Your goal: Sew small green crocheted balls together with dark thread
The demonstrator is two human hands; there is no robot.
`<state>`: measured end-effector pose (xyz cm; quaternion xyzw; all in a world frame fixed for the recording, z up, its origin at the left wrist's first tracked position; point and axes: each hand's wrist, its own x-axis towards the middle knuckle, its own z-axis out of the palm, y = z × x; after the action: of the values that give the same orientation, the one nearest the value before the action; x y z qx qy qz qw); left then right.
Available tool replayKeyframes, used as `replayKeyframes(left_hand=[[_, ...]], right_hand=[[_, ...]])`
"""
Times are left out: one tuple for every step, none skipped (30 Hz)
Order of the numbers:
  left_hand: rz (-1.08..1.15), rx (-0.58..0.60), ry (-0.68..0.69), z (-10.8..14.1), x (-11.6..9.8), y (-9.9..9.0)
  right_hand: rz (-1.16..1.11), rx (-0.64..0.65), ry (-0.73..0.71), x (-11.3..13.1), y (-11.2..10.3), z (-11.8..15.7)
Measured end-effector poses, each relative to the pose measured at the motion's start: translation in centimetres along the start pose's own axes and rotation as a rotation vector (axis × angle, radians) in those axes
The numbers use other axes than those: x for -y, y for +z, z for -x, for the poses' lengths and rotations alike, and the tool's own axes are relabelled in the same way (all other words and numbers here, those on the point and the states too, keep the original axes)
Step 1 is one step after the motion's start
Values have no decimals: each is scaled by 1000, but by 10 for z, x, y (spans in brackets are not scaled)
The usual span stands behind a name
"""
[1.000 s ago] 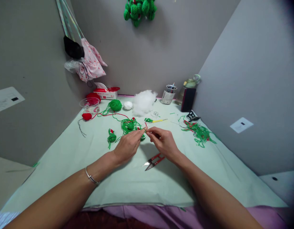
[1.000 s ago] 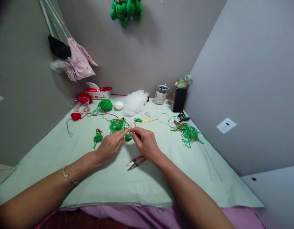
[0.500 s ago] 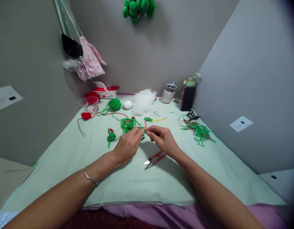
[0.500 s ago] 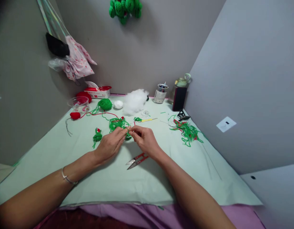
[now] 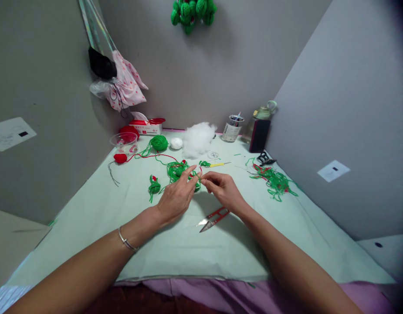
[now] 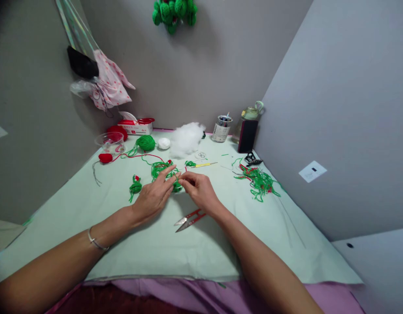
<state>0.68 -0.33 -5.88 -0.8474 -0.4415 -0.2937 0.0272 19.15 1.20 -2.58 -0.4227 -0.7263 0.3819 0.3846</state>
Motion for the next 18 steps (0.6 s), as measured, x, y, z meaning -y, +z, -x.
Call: replayKeyframes(left_hand=[[2, 4, -3, 0, 0, 0], [4, 9, -2, 0, 0, 0], [7, 11, 2, 0, 0, 0], [9, 12, 5, 0, 0, 0], [12, 15, 3, 0, 0, -1], [14, 19, -2, 0, 1, -1], [16, 22, -8, 0, 1, -1], [16, 26, -10, 0, 1, -1], [15, 30, -11, 0, 1, -1], [12, 35, -9, 0, 1, -1], [9, 38, -8, 0, 1, -1], [5, 43, -12, 0, 1, -1], [3, 46, -18, 0, 1, -1], [3, 49, -20, 0, 1, -1], [7, 52, -19, 0, 1, 0], [13, 56, -15, 0, 1, 0], [18, 60, -13, 0, 2, 0], [21, 63, -13, 0, 2, 0]], right_hand=[[1, -7, 3, 0, 0, 0], [0, 1, 4, 0, 0, 0], [-2, 17, 5, -1, 0, 0], [-3, 33, 6, -1, 0, 0], [-4, 38, 10, -1, 0, -1], [-4, 31, 14, -1, 0, -1], [-7, 19, 17, -1, 0, -1], [-10, 16, 19, 0, -1, -1], [-16, 27, 18, 0, -1, -1], [-21, 45, 16, 0, -2, -1], [-24, 57, 16, 0, -3, -2], [-27, 58, 20, 1, -3, -2], [-31, 47, 24, 0, -4, -2], [-36, 36, 28, 0, -4, -3], [-45, 38, 30, 0, -4, -3], [-54, 50, 32, -1, -3, -4], [-64, 62, 35, -2, -3, -4], [-73, 64, 40, -2, -2, -4]])
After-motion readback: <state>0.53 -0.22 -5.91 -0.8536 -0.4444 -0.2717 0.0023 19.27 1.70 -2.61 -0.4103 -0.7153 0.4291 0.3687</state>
